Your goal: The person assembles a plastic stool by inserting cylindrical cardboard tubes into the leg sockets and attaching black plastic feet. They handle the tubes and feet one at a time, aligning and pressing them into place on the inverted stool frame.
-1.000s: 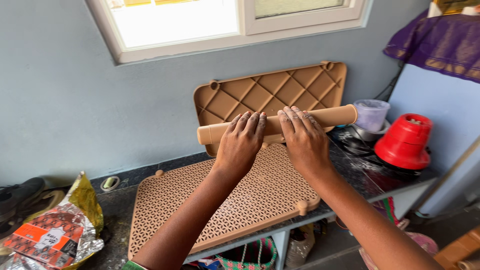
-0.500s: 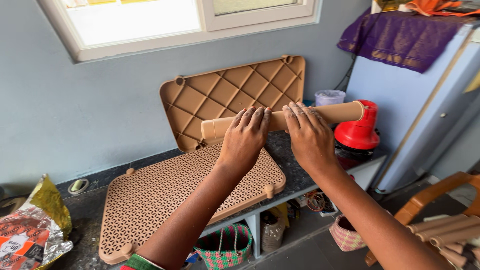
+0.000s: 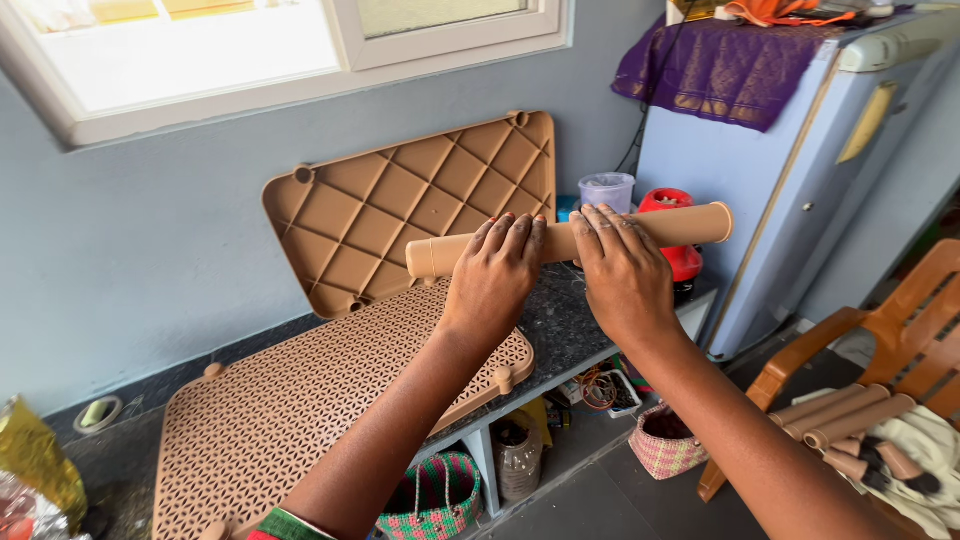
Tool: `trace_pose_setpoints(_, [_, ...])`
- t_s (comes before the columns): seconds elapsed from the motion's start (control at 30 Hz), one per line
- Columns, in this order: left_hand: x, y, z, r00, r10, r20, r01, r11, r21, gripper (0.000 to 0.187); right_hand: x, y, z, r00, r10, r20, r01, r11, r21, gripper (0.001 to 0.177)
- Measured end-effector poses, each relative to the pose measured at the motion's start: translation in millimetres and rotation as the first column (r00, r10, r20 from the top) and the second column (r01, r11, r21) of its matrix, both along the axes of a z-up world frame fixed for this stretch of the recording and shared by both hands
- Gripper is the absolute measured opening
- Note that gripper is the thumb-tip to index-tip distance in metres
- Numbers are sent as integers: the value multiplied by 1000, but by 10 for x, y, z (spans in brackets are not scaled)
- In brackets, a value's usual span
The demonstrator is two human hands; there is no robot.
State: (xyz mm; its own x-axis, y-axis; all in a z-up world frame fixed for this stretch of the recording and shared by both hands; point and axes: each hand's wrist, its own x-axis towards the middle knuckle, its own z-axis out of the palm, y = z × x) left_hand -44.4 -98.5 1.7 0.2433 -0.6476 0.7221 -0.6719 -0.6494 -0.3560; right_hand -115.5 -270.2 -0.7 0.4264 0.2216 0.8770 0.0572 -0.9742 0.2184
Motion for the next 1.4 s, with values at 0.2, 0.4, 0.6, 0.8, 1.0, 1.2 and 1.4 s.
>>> trace_pose_setpoints(0.2, [115,-150,-44,997,-74,-14,74,997,-17,61,46,-138,-24,999,-53,-6,53,999,-13,40])
trace_pose_setpoints(0.4, [262,-326,-71,987,-156,-31,153,986,-72,62,147,-299,-33,996,-93,-16,93,996,-8,41])
trace_pose_setpoints(0.6, [471,-455,-57,982,-182,-58,181,983,-25,65,288,-405,-68,996,-89,-23,89,995,33,43])
trace_pose_setpoints(0.8, [593,-585,-81,974,-222,-51,220,975,-42,65,386,-512,-128,990,-138,-24,139,989,60,44])
trace_pose_setpoints(1.0, [693,-716,-122,962,-270,-31,267,961,-72,61,450,-593,-146,991,-137,-12,137,989,55,41])
trace_pose_setpoints(1.2, [742,-889,-137,949,-311,-43,305,946,-110,60,437,-747,-127,983,-184,-16,184,983,25,42])
trace_pose_setpoints(1.4, [668,-1118,-133,948,-316,-46,310,945,-105,61,337,-978,-115,984,-180,-12,181,983,20,42])
